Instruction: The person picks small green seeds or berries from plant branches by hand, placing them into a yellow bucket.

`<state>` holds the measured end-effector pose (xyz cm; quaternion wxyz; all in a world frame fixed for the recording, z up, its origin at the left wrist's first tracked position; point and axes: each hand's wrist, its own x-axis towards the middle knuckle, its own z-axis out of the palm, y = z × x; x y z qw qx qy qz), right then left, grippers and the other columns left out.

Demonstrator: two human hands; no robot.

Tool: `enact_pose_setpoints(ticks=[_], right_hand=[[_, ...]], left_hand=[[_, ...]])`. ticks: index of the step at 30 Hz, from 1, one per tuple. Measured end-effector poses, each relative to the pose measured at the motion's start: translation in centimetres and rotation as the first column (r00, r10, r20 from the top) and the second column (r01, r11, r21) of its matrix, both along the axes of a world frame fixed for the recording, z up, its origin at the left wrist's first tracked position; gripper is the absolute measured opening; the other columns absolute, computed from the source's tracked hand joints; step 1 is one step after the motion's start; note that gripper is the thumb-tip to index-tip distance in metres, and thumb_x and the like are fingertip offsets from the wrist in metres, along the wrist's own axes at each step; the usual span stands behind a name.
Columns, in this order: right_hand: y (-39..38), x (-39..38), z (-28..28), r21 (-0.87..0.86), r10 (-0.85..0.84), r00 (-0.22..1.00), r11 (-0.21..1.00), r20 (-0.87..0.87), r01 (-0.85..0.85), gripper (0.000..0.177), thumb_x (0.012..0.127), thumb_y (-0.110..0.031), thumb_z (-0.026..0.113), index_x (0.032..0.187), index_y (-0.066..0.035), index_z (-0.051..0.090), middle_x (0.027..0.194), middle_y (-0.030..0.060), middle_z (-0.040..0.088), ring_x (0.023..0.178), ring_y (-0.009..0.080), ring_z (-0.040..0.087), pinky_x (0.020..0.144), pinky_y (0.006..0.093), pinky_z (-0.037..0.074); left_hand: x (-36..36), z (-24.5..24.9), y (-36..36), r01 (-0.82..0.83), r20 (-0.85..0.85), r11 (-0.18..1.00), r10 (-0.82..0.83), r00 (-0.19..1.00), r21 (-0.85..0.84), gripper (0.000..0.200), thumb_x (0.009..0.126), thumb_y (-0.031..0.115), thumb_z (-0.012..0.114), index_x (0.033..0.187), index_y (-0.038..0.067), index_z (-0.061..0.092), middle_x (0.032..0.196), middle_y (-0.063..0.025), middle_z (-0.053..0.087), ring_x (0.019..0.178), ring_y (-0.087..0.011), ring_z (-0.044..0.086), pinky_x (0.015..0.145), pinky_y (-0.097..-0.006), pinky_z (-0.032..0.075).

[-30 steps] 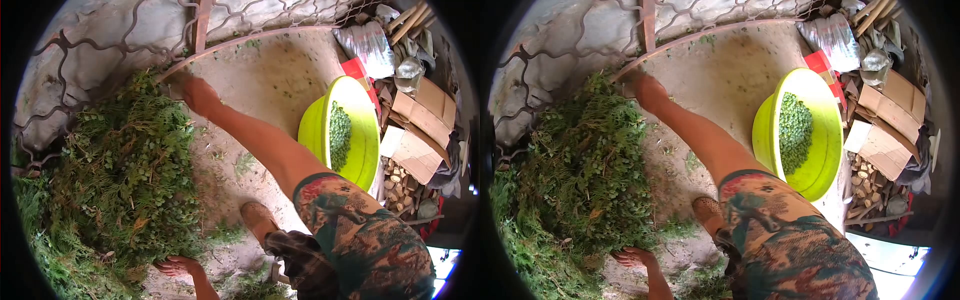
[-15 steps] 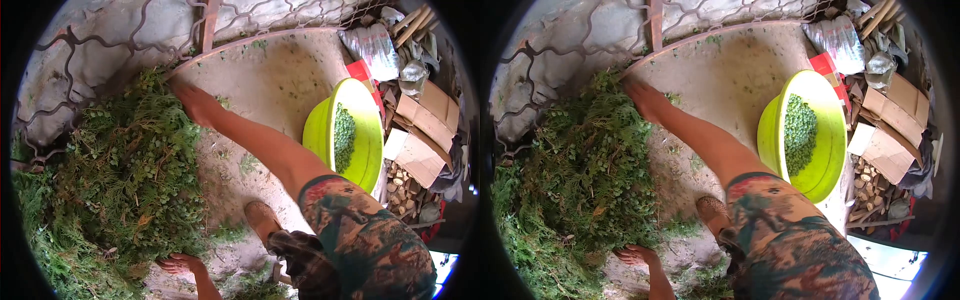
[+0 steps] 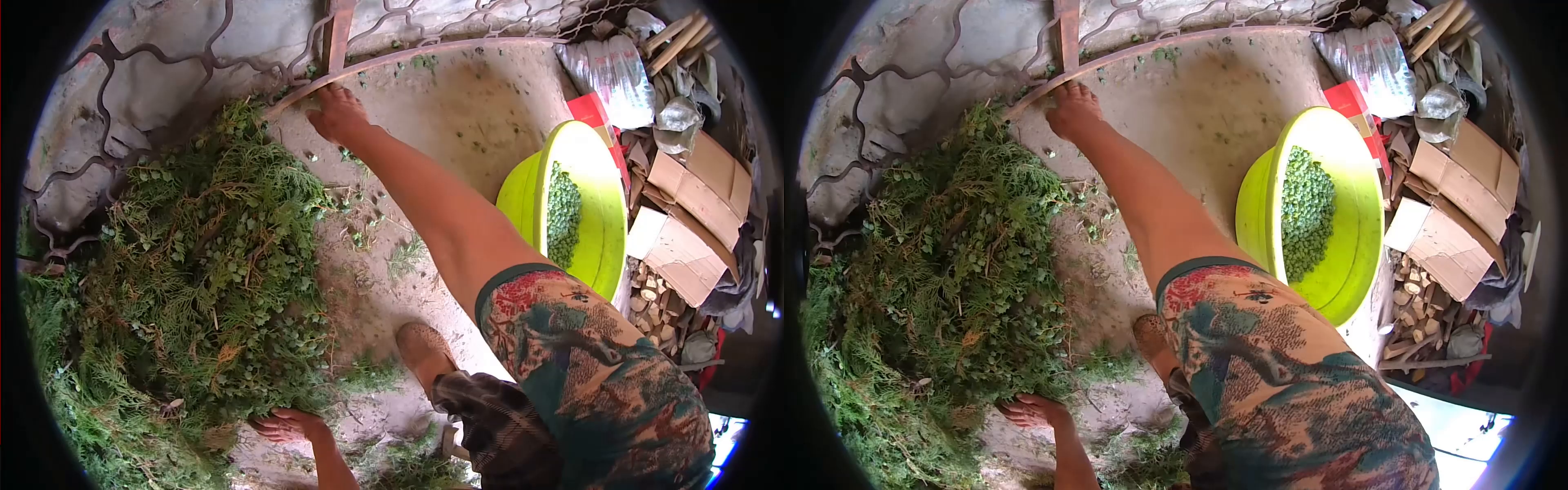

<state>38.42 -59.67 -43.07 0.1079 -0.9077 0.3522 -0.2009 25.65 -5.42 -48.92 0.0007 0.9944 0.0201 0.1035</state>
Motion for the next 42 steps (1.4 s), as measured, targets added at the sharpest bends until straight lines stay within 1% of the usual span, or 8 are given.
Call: enact_pose_setpoints(ticks=[5, 7, 9, 18, 31, 34, 36, 42], right_hand=[[0.7, -1.0, -2.1, 0.319, 0.544, 0.796, 0.828, -0.265, -0.46, 0.036, 0.084, -0.012, 0.053, 0.118, 0.0, 0.048, 0.123, 0.0193, 0.046, 0.108, 0.0355, 0.049, 0.089, 0.0375, 0.042], [5.8, -6.1, -1.2, 0.709, 0.411, 0.852, 0.491, 0.323, -0.506, 0.03, 0.083, -0.006, 0.053, 0.112, 0.002, 0.052, 0.121, 0.0186, 0.049, 0.104, 0.0338, 0.052, 0.089, 0.036, 0.044], [9.3, -10.3, 0.1, -0.047, 0.639, 0.753, 0.766, 0.158, -0.641, 0.025, 0.081, -0.011, 0.054, 0.105, -0.003, 0.057, 0.113, 0.0196, 0.051, 0.098, 0.0365, 0.053, 0.084, 0.0389, 0.046], [4.6, -8.8, 0.2, 0.233, 0.076, 0.959, 0.962, 0.273, -0.142, 0.039, 0.082, -0.026, 0.055, 0.114, -0.004, 0.052, 0.125, 0.0207, 0.044, 0.12, 0.0368, 0.037, 0.103, 0.0435, 0.026], [14.8, -16.4, 2.7, 0.225, 0.468, 0.834, 0.814, 0.291, -0.535, 0.032, 0.076, -0.009, 0.062, 0.107, -0.007, 0.056, 0.116, 0.0108, 0.052, 0.111, 0.0304, 0.047, 0.094, 0.0471, 0.034], [11.4, -17.6, 3.2, -0.214, 0.134, 0.972, 0.961, -0.191, -0.175, 0.032, 0.08, -0.016, 0.06, 0.11, -0.006, 0.055, 0.113, 0.0143, 0.054, 0.11, 0.0326, 0.048, 0.094, 0.0453, 0.034], [6.0, -19.3, 0.7, -0.22, -0.157, 0.979, 0.958, 0.128, 0.183, 0.04, 0.083, -0.028, 0.055, 0.116, -0.007, 0.051, 0.122, 0.0177, 0.049, 0.11, 0.0372, 0.046, 0.094, 0.0519, 0.033], [-4.7, -23.0, 0.5, -0.131, -0.728, 0.67, 0.685, -0.145, 0.716, 0.051, 0.08, -0.04, 0.053, 0.118, -0.006, 0.05, 0.123, 0.0194, 0.048, 0.113, 0.0375, 0.045, 0.094, 0.0514, 0.033]], left_hand=[[0.2, 0.3, -0.4, -0.005, 0.007, 1.0, 0.005, 1.0, 0.024, 0.054, 0.096, 0.043, 0.021, 0.132, 0.006, 0.035, 0.133, -0.0144, 0.036, 0.119, -0.0322, 0.037, 0.093, -0.0474, 0.031], [0.0, -0.7, 0.3, -0.031, 0.0, 0.999, 0.031, 1.0, 0.045, 0.055, 0.096, 0.043, 0.017, 0.131, 0.005, 0.036, 0.134, -0.0146, 0.035, 0.121, -0.0315, 0.036, 0.093, -0.048, 0.031], [-0.2, -1.5, 0.9, -0.043, -0.01, 0.999, 0.043, 0.999, 0.004, 0.054, 0.096, 0.044, 0.022, 0.134, 0.008, 0.033, 0.135, -0.0134, 0.035, 0.12, -0.0313, 0.036, 0.094, -0.0473, 0.03], [0.2, -0.6, 0.3, -0.064, -0.051, 0.997, 0.067, 0.996, 0.044, 0.056, 0.095, 0.046, 0.022, 0.134, 0.008, 0.035, 0.134, -0.013, 0.035, 0.12, -0.0309, 0.036, 0.095, -0.0483, 0.029], [0.4, -0.9, 0.3, -0.034, 0.043, 0.998, 0.032, 0.999, 0.052, 0.052, 0.095, 0.044, 0.024, 0.132, 0.01, 0.037, 0.133, -0.0094, 0.038, 0.118, -0.0285, 0.039, 0.095, -0.0473, 0.031], [0.4, -1.4, 0.5, -0.078, 0.038, 0.995, 0.075, 0.996, 0.066, 0.05, 0.095, 0.043, 0.025, 0.133, 0.012, 0.036, 0.131, -0.0113, 0.039, 0.116, -0.0303, 0.039, 0.095, -0.048, 0.031], [0.6, -1.8, 1.1, -0.042, 0.055, 0.997, 0.039, 0.998, 0.068, 0.05, 0.095, 0.043, 0.025, 0.133, 0.012, 0.036, 0.13, -0.0117, 0.04, 0.116, -0.0308, 0.04, 0.095, -0.0483, 0.031], [0.5, -1.3, 0.9, -0.057, 0.002, 0.985, 0.058, 0.998, 0.163, 0.05, 0.096, 0.04, 0.025, 0.13, 0.006, 0.037, 0.131, -0.013, 0.039, 0.116, -0.0311, 0.04, 0.093, -0.0474, 0.032]])
